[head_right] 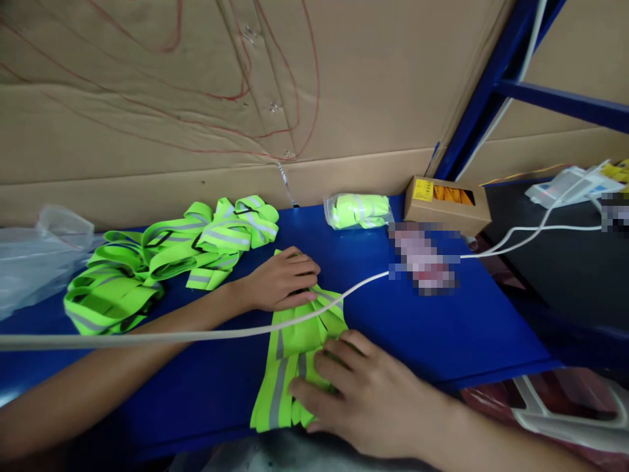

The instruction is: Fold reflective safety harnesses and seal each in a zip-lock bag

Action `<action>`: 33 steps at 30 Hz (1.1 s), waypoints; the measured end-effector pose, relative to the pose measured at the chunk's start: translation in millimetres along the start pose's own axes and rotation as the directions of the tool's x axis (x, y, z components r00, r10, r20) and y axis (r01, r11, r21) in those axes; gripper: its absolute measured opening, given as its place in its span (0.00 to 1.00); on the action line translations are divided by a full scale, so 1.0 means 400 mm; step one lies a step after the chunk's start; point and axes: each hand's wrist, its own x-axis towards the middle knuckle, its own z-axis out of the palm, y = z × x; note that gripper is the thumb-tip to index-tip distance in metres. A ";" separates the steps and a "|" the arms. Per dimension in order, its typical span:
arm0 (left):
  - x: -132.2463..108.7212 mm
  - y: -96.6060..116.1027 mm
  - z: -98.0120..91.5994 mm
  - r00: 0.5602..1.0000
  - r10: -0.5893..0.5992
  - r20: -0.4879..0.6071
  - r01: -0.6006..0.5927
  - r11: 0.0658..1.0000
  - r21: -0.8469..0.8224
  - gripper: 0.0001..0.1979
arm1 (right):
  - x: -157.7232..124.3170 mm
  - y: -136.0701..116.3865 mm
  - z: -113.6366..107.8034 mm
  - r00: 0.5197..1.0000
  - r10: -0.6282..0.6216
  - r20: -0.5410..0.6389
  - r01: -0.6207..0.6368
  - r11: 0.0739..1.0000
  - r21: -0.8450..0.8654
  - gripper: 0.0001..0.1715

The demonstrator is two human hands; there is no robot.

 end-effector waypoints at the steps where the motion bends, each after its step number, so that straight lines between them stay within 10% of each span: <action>1: 0.005 0.000 0.002 1.000 -0.001 -0.002 0.001 1.000 0.016 0.19 | 0.013 0.009 -0.011 0.999 0.003 0.032 -0.005 0.999 0.042 0.22; 13: 0.015 -0.012 0.007 0.993 -0.117 0.008 0.117 0.975 -0.188 0.21 | 0.169 0.126 -0.063 0.965 0.178 0.191 -0.249 0.845 0.473 0.10; 21: 0.012 -0.040 0.029 0.955 -0.295 -0.016 0.254 0.847 -0.468 0.11 | 0.167 0.129 0.008 0.960 0.054 -0.274 -0.092 0.987 -0.129 0.14; 24: 0.014 -0.043 0.026 0.939 -0.339 -0.046 0.271 0.820 -0.504 0.08 | 0.165 0.139 0.020 0.980 -0.033 -0.197 -0.001 0.985 -0.171 0.09; 28: 0.012 -0.054 0.019 0.926 -0.373 -0.060 0.286 0.795 -0.535 0.10 | 0.154 0.141 0.021 0.999 0.004 -0.034 -0.010 0.987 -0.162 0.38; 33: 0.009 -0.044 0.016 0.918 -0.394 -0.038 0.287 0.730 -0.620 0.09 | 0.149 0.123 -0.001 0.998 0.038 0.041 -0.038 0.999 -0.011 0.25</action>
